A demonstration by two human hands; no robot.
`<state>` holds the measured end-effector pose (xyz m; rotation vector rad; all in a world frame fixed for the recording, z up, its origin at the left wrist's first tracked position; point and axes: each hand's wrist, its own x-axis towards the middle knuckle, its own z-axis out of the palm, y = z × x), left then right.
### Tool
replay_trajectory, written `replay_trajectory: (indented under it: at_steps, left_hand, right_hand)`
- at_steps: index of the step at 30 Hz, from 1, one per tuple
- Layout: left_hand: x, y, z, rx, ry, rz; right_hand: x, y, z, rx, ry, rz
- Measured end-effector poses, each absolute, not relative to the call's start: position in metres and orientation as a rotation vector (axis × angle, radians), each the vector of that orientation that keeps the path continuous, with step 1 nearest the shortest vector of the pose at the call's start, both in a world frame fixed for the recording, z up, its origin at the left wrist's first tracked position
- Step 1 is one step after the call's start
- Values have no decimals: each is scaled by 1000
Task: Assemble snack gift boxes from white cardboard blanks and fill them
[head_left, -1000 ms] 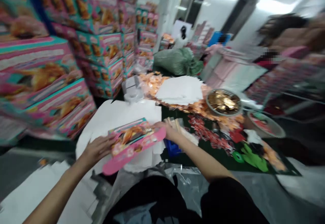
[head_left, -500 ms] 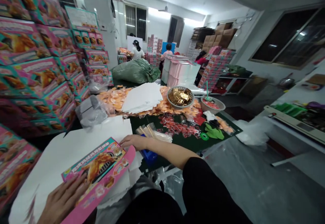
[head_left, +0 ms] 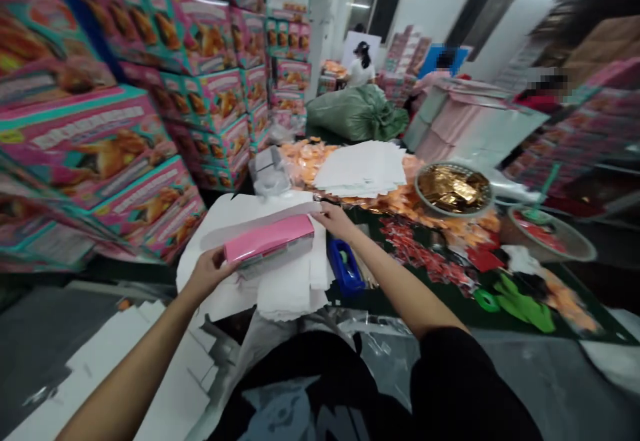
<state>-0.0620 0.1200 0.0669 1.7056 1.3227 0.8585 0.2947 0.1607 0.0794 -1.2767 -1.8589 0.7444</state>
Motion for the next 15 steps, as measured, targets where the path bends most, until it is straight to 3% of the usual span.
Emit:
replay_trajectory:
  at_steps: [8,15]
  left_hand:
    - [-58,115,62,1558,1271,839]
    - [-57,117,60,1565,1321,823]
  right_hand:
    - [288,153,118,-1433,-1999,502]
    - [288,151,133,-1394,-1951,854]
